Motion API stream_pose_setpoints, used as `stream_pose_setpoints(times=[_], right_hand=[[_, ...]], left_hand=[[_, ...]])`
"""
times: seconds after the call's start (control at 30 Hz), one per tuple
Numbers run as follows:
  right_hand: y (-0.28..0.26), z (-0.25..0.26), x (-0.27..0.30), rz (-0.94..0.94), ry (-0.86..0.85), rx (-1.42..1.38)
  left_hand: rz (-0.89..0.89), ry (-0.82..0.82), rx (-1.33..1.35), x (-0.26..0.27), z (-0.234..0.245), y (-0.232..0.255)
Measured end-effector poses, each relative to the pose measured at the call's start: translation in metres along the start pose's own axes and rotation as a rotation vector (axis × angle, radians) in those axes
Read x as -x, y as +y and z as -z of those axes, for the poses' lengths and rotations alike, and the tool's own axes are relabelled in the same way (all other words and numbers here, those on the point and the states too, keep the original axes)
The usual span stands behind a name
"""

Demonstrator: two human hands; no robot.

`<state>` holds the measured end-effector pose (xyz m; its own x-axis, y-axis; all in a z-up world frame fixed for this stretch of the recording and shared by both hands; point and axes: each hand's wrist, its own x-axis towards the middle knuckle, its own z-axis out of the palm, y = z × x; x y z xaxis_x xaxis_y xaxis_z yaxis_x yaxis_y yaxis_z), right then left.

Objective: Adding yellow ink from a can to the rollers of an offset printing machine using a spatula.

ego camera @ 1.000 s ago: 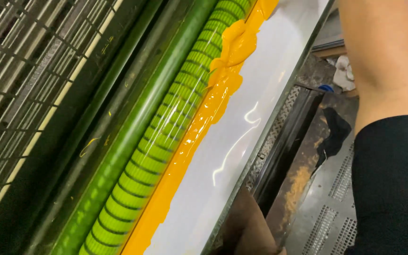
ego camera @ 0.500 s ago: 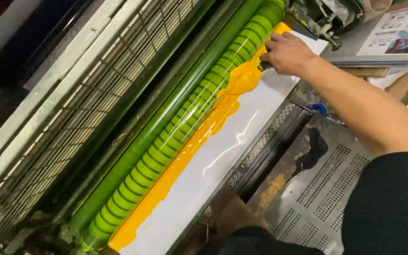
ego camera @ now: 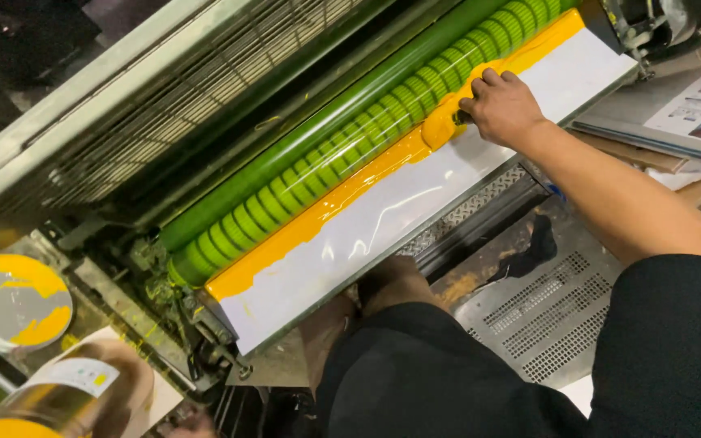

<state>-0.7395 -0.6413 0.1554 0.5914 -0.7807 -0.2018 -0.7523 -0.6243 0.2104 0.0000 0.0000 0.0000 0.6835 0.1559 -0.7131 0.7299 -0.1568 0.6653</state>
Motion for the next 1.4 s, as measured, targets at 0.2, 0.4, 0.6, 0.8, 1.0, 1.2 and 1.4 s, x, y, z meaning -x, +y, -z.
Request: stream_pose_setpoints(times=[0.2,0.4,0.6,0.8,1.0,1.2,1.4], right_hand=[[-0.059,0.012,-0.013,0.042,0.034,0.008],[-0.112,0.027,-0.032,0.092,-0.005,0.034],[-0.174,0.062,-0.047,0.143,0.008,-0.028],[-0.235,0.079,-0.062,0.249,0.011,0.011],[-0.303,0.098,-0.068,0.362,0.082,0.05],[-0.361,0.122,-0.088,0.483,0.104,0.161],[-0.338,0.111,-0.108,0.363,-0.178,0.141]], left_hand=[[0.123,0.023,-0.023,-0.009,-0.021,-0.058],[0.143,0.157,-0.264,0.015,-0.001,-0.097],[0.01,0.014,-0.503,0.046,0.008,-0.092],[-0.12,-0.01,-0.663,0.046,0.021,-0.091],[-0.134,-0.084,-0.539,0.031,0.035,-0.101],[-0.075,0.006,-0.721,0.066,0.024,-0.076],[-0.065,0.013,-0.888,0.111,0.027,-0.055]])
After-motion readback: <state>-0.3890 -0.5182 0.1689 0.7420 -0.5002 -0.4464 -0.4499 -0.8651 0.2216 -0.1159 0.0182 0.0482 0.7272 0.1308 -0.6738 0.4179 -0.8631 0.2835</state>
